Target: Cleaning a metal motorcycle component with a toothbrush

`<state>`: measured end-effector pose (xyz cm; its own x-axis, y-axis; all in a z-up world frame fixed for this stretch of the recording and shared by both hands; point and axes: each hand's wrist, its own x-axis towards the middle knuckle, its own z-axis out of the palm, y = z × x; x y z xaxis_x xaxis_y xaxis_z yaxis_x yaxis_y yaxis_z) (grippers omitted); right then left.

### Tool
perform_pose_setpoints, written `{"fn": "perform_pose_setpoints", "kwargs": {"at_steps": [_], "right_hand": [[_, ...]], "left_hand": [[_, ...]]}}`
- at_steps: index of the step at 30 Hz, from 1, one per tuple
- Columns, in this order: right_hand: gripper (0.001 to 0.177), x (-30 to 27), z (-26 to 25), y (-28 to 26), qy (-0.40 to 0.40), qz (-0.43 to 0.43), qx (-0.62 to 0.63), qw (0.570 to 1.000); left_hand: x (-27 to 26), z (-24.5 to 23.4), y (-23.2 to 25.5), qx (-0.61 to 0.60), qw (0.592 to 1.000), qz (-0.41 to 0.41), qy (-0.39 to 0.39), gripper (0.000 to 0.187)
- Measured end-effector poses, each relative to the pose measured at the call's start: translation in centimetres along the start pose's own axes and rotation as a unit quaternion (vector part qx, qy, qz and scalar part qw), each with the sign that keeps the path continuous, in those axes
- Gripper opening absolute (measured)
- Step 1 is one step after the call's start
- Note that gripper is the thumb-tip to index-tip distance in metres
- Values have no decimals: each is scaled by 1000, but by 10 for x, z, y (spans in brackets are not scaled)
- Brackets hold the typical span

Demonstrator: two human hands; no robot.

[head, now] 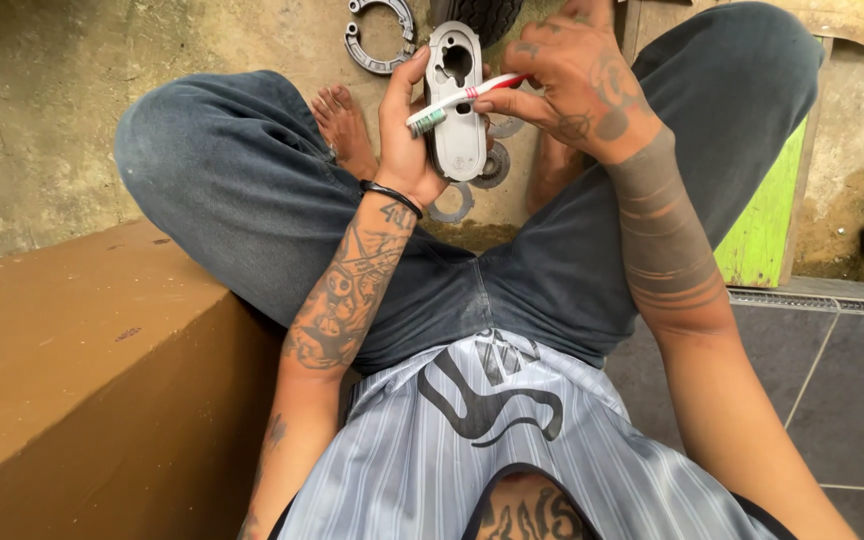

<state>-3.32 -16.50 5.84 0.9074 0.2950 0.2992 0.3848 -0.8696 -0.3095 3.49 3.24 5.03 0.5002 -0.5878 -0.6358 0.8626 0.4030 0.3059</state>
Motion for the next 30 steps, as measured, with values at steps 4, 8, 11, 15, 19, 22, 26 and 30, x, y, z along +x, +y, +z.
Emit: {"fn": "perform_pose_setpoints", "kwargs": {"at_steps": [4,8,11,15,19,22,26,30], "right_hand": [[44,14,-20,-12,-39,18,76,996],[30,18,-42,-30,-7,2,112,994],[28,15,-47,-32,-13,23,97,995],[26,3,-43,-31,-52,75,129,987],[27,-1,-51,-27,-57,95,121,986],[32,-8,-49,-22,-76,112,62,989],[27,-9,-51,-18,-35,99,90,990],[22,-9,-58,-13,-14,106,160,981]], "left_hand": [[-7,9,25,18,1000,-9,-16,52],[-15,16,48,40,997,18,-68,64],[-8,10,45,36,993,18,-107,67],[-6,-12,2,11,992,89,-89,60],[-2,-9,-18,10,998,64,5,55],[12,-21,-26,-17,996,80,-48,55],[14,-22,-27,-26,993,41,-110,65],[20,-29,-33,-32,990,33,-130,61]]}}
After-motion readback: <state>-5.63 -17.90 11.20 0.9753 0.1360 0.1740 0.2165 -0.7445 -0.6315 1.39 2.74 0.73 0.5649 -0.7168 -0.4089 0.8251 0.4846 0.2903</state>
